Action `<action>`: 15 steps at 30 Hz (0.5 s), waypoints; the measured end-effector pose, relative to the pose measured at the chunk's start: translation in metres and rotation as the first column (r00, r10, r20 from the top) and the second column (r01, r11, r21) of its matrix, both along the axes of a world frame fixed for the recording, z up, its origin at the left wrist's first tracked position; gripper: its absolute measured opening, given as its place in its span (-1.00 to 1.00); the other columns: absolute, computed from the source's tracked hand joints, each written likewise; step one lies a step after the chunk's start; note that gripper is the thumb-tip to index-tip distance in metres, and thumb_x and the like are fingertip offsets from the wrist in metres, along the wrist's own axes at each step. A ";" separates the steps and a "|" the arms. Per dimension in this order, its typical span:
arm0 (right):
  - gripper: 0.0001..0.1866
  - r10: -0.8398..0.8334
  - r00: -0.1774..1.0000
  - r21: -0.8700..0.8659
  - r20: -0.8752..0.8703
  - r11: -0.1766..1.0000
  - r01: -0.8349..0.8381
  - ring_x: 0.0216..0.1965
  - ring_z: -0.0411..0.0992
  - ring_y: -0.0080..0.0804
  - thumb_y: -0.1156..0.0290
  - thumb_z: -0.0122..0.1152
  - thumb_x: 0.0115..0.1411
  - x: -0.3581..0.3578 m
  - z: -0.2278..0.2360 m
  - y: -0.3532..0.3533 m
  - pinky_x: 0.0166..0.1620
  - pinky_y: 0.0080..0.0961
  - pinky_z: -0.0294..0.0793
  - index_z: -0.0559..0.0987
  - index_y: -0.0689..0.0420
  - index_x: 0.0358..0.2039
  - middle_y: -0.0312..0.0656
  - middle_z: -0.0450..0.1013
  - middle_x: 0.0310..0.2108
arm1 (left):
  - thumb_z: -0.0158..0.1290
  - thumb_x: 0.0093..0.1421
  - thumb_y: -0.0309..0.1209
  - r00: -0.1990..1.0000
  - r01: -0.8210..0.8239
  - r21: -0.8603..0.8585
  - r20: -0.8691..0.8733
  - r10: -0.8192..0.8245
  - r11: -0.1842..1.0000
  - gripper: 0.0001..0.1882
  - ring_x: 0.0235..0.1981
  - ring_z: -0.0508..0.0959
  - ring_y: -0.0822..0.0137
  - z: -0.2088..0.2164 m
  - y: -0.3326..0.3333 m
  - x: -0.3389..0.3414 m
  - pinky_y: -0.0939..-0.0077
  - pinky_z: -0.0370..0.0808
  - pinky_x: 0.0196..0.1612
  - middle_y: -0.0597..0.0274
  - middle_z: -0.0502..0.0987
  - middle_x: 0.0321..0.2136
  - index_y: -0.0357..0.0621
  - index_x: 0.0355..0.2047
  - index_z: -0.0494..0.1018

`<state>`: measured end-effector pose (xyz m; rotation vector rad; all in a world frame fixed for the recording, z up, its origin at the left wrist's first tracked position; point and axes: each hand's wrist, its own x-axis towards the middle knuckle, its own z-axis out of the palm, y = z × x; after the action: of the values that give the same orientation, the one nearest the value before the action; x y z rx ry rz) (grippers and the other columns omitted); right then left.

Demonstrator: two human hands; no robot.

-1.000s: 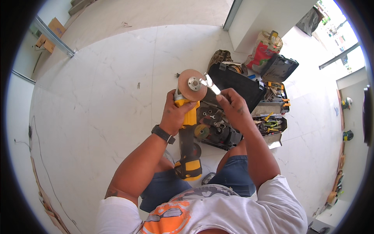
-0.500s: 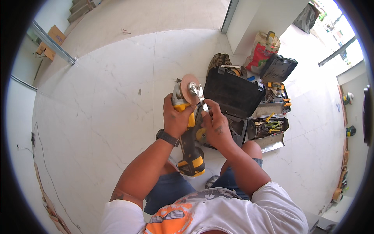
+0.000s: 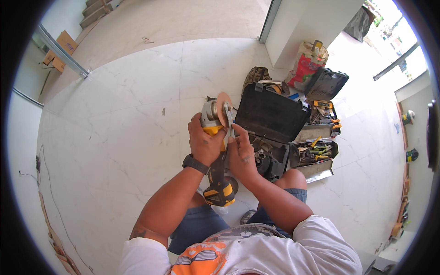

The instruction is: The person opens a toolbox, retrieves an angle grinder and a grinding disc, and installs the disc onto the grinder. They use a wrench to tighten the nut securing the disc, then walk toward another person while holding the assembled tool.

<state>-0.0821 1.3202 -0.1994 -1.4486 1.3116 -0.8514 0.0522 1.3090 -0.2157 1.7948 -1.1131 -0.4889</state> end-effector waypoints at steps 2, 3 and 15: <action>-0.48 -0.039 0.998 -0.010 0.055 0.999 0.040 -0.32 0.43 -0.49 0.43 0.00 0.48 0.005 -0.012 0.003 -0.17 -0.48 0.48 0.28 0.12 0.42 -0.14 0.49 -0.31 | 0.42 0.03 -0.25 0.998 -0.006 0.022 0.057 0.005 1.000 -0.15 0.10 0.50 -0.22 0.000 0.000 -0.003 0.00 0.52 0.11 -0.17 0.41 0.08 -0.29 0.25 0.26; -0.47 -0.064 0.992 -0.029 0.110 0.997 0.067 -0.29 0.47 -0.42 0.44 -0.02 0.49 0.009 -0.019 0.004 -0.12 -0.44 0.50 0.27 0.11 0.44 -0.02 0.53 -0.25 | 0.42 0.03 -0.25 0.998 -0.002 0.051 0.068 -0.001 0.999 -0.15 0.09 0.51 -0.23 -0.001 -0.001 -0.005 -0.02 0.53 0.10 -0.17 0.41 0.09 -0.28 0.24 0.26; -0.41 -0.194 0.903 0.277 0.382 0.957 0.089 -0.52 0.18 -0.84 0.43 -0.08 0.54 -0.002 -0.038 0.011 -0.45 -0.79 0.26 0.18 -0.01 0.54 -0.56 0.29 -0.47 | 0.39 -0.04 -0.32 0.965 0.143 0.021 0.218 -0.144 0.990 -0.15 0.12 0.48 -0.23 -0.007 0.006 -0.012 -0.02 0.50 0.13 -0.18 0.43 0.09 -0.29 0.23 0.25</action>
<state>-0.0842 1.3309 -0.2378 -0.9203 1.1647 -0.9808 0.0404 1.3147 -0.2226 1.8130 -1.4028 -0.3849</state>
